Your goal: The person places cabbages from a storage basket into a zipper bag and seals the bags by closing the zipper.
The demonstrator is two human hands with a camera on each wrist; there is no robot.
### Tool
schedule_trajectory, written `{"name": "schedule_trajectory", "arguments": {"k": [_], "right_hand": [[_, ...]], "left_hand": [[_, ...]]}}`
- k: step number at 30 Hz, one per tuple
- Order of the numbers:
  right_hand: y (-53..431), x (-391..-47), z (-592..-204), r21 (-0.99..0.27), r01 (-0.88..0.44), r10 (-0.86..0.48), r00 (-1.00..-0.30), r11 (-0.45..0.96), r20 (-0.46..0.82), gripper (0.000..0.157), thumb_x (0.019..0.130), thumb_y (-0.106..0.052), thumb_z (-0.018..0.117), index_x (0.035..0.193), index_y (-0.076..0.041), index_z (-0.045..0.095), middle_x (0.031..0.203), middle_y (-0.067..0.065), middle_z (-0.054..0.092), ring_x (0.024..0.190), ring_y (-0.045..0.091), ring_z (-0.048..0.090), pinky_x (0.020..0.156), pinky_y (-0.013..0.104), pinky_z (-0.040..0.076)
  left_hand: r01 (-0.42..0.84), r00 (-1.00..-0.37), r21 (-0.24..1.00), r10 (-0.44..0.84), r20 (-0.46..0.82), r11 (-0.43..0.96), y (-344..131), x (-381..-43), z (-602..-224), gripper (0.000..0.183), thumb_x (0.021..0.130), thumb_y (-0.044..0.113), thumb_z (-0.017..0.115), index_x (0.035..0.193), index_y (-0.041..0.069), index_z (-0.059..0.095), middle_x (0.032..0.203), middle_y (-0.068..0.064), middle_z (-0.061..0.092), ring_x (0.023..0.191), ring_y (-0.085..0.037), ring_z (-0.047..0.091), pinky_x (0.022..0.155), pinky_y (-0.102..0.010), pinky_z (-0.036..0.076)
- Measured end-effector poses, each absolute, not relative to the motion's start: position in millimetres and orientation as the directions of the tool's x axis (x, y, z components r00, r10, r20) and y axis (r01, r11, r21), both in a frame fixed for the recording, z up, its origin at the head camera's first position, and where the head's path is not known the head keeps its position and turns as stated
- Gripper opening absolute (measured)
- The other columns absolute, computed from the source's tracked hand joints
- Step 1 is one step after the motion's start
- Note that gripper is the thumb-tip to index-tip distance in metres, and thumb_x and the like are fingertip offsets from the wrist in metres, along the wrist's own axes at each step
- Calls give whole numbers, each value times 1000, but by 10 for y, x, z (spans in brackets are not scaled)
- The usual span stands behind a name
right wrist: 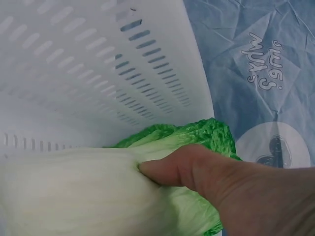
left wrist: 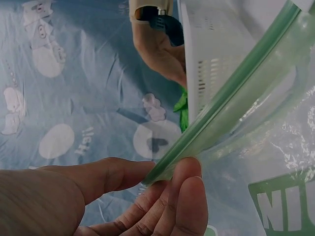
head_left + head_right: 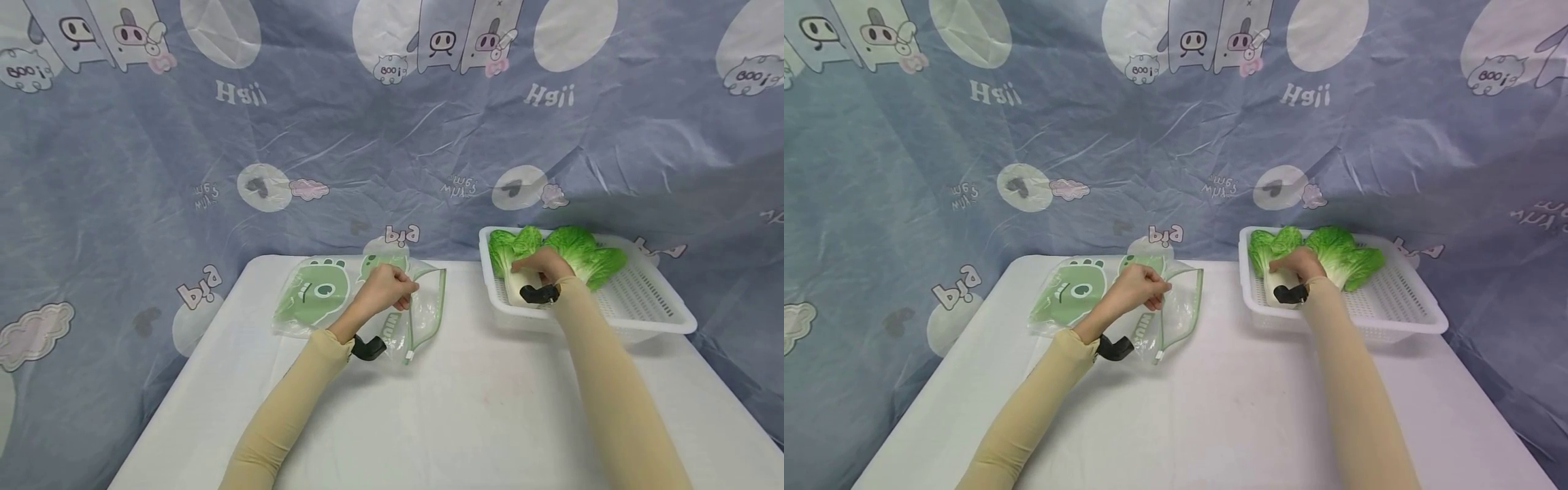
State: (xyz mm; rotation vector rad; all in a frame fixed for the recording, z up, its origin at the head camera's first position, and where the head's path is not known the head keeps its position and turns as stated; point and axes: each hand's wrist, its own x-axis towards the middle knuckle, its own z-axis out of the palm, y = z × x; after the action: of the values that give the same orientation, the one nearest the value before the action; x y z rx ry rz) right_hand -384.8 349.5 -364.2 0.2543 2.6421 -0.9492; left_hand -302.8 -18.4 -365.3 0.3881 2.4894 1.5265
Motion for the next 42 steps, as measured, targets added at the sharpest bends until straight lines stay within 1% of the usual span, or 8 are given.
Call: {"name": "schedule_trajectory", "arguments": {"k": [12,18,21,25,29,32,36,42], "right_hand": [[3558,-3762,-3681,-618,278,87,-943,735,-321,47,88,-40,64,106,2,51,84,5,51,70,18,52,71,36,51],[3583,-3693,-3688,-627,264,98,-953,733,-286,44,89,-45,63,91,-3,49,73,0,46,64,15,47,62,31,45],[3579,-3613,-3637,-582,248,126,-962,775,-242,51,87,-53,61,86,-4,48,75,5,47,68,20,48,62,32,44],[3531,-3485,-3546,-563,218,156,-975,797,-158,66,87,-61,57,93,4,49,100,18,50,89,29,51,73,37,47],[3447,-3382,-3508,-615,183,213,-977,767,-25,66,86,-61,58,91,4,45,97,17,46,85,29,50,68,36,48],[3362,-3298,-3521,-668,130,270,-956,733,110,72,86,-55,62,110,10,45,103,21,49,91,33,53,75,43,52],[3263,-3173,-3564,-731,62,331,-915,680,230,86,86,-47,63,141,8,25,131,28,43,117,41,47,97,53,44],[3137,-3014,-3604,-776,-44,389,-846,629,364,77,85,-37,66,141,1,27,135,22,42,122,36,44,102,51,38]], "left_hand": [[125,-951,895,310,-15,428,-169,-3042,-3678,19,90,16,68,93,-3,67,72,-14,69,61,-23,69,66,-42,60],[125,-948,902,317,-13,412,-171,-3032,-3693,18,89,16,68,90,-1,67,72,-14,69,59,-21,68,68,-44,59],[131,-949,901,315,-6,413,-173,-3032,-3702,17,90,17,68,88,0,67,71,-13,69,61,-23,69,67,-43,60],[159,-951,907,308,34,389,-174,-3038,-3690,14,89,17,68,85,3,66,70,-13,69,65,-30,70,64,-41,60],[182,-950,918,305,71,353,-163,-3042,-3670,13,88,14,68,85,3,64,70,-14,69,63,-30,70,60,-38,59],[181,-951,921,299,75,345,-157,-3041,-3668,12,88,14,69,84,3,64,71,-16,69,58,-24,68,57,-34,59],[180,-953,924,294,79,338,-151,-3040,-3677,13,88,14,69,85,2,64,72,-17,69,55,-20,67,55,-32,58],[193,-952,924,290,95,330,-148,-3042,-3670,13,88,14,70,86,2,63,69,-15,69,54,-22,67,55,-33,58]]}}
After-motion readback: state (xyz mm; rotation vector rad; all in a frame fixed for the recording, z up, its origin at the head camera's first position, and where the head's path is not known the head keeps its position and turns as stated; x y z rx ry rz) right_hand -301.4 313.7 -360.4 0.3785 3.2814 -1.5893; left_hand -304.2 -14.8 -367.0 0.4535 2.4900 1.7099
